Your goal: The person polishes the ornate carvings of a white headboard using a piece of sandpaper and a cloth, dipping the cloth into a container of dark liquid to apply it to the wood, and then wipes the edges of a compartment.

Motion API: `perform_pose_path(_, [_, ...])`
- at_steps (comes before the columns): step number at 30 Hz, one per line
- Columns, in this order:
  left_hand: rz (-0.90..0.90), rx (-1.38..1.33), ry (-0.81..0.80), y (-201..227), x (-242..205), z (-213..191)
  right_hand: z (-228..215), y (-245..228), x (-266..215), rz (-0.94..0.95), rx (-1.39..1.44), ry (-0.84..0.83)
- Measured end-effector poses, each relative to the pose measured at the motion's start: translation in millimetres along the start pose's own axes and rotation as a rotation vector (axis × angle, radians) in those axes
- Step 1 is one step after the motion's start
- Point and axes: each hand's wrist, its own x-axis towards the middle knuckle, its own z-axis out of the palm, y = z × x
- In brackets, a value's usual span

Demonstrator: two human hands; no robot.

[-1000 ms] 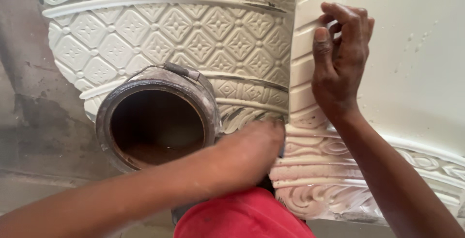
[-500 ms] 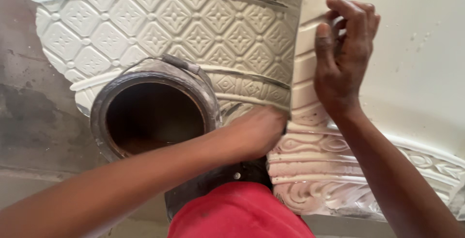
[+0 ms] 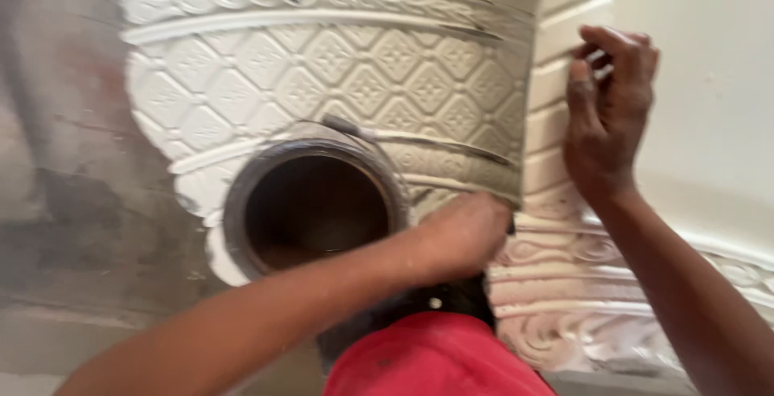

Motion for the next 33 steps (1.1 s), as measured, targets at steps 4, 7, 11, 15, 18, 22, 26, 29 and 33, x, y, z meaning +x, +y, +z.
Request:
perform_pose_path(4, [0.135, -0.034, 0.165, -4, -19, 1, 5, 14, -3, -0.056, -0.1, -0.024])
perform_pose_path(7, [-0.047, 0.016, -0.101, -3, 20, 7, 6, 18, -5, -0.172, -0.182, -0.034])
perform_pose_path(11, [0.149, 0.051, -0.024, 26, -28, -24, 3, 4, -5, -0.077, -0.123, -0.023])
perform_pose_path(15, [-0.132, -0.295, -0.203, 43, -74, -95, 6, 4, -1, -0.038, -0.169, -0.021])
perform_pose_path(18, [0.09, -0.158, 0.328, 42, -79, -115, 5, 17, -5, -0.096, -0.194, -0.041])
perform_pose_path(22, [0.014, -0.384, 0.427, 38, -70, -110, 3, 20, -8, -0.11, -0.235, -0.06])
perform_pose_path(26, [0.002, -0.344, 0.416, 37, -46, -60, 3, 18, -9, -0.072, -0.196, -0.075])
perform_pose_path(29, [-0.098, -0.425, 0.3, 45, -24, -22, 3, 14, -8, -0.072, -0.2, -0.075])
perform_pose_path(33, [-0.036, -0.24, 0.243, 55, -45, -14, 4, 13, -6, -0.036, -0.139, -0.054])
